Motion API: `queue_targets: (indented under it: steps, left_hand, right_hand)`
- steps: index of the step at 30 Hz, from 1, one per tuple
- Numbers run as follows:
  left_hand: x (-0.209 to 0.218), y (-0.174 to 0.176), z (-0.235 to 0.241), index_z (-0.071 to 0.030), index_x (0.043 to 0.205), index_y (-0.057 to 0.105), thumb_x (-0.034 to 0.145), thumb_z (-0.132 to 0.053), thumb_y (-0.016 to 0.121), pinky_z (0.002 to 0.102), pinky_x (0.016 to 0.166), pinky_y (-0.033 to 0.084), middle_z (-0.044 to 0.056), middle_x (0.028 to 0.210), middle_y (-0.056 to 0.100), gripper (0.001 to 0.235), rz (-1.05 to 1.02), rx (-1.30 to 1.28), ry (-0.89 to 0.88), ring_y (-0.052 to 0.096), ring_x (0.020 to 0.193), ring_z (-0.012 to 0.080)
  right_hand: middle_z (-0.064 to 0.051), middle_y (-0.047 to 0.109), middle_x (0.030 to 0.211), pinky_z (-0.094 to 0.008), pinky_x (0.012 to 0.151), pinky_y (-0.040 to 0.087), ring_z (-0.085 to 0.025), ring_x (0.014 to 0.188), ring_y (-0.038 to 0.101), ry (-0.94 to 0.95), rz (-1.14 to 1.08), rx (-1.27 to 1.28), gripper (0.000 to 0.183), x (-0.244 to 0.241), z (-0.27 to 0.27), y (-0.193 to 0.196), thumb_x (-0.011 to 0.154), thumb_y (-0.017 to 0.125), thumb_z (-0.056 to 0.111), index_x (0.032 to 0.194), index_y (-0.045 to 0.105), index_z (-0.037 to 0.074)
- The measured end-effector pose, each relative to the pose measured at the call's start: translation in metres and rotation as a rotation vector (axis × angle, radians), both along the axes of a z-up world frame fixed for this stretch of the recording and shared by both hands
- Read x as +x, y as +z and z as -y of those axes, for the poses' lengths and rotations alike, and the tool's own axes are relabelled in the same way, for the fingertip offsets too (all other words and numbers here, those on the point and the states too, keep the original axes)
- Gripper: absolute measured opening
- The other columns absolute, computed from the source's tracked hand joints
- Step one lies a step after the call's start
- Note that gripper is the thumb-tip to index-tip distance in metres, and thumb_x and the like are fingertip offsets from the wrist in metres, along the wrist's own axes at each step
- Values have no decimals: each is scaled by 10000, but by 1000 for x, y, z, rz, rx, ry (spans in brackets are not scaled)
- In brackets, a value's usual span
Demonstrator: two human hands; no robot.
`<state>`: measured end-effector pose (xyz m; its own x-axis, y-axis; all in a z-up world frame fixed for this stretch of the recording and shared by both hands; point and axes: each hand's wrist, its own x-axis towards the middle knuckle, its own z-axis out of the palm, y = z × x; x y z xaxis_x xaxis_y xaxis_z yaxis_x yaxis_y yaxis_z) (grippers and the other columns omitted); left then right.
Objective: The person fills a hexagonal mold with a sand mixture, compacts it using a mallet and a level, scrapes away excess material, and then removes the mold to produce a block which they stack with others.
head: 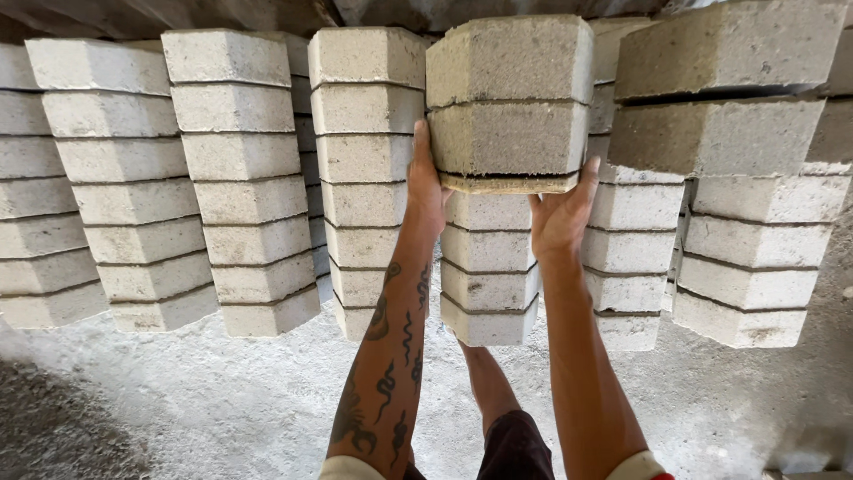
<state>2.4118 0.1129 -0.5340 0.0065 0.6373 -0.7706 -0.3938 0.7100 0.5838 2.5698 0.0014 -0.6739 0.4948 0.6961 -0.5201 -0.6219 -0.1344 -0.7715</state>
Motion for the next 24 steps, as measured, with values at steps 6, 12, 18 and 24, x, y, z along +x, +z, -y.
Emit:
queue_targets:
  steps: [6, 12, 18, 24]
  left_hand:
    - [-3, 0, 0, -32, 1514, 389, 792, -801, 482, 625, 1178, 312, 322, 1523, 384, 1059, -50, -8, -45, 349, 1455, 493]
    - [-6, -1, -4, -28, 1484, 407, 736, -830, 520, 652, 1165, 321, 313, 1460, 424, 1102, -37, -5, -79, 373, 1432, 510]
    - [-6, -12, 2, -24, 1454, 435, 777, -814, 495, 645, 1165, 326, 334, 1462, 432, 1042, -46, 13, -76, 381, 1426, 517]
    - [-4, -2, 1, -45, 1468, 432, 755, -831, 483, 628, 1158, 343, 317, 1471, 432, 1062, -56, 4, -87, 384, 1429, 504]
  right_hand:
    - [-238, 159, 1691, -733, 1209, 45, -518, 1531, 148, 62, 45, -50, 922, 15, -1, -20, 1044, 464, 739, 1635, 22, 187]
    - [-238, 20, 1695, -769, 1185, -20, -596, 1496, -21, -38, 118, -57, 962, -1, -16, -1, 1004, 519, 735, 1642, 100, 150]
    - [-283, 4, 1686, -724, 1203, -48, -572, 1519, -17, -43, 82, -10, 990, -22, -41, 77, 962, 524, 707, 1634, 96, 119]
    - [-261, 141, 1660, -691, 1239, 59, -545, 1526, 133, -78, 16, 32, 874, -11, -35, 51, 990, 623, 608, 1610, 201, 159]
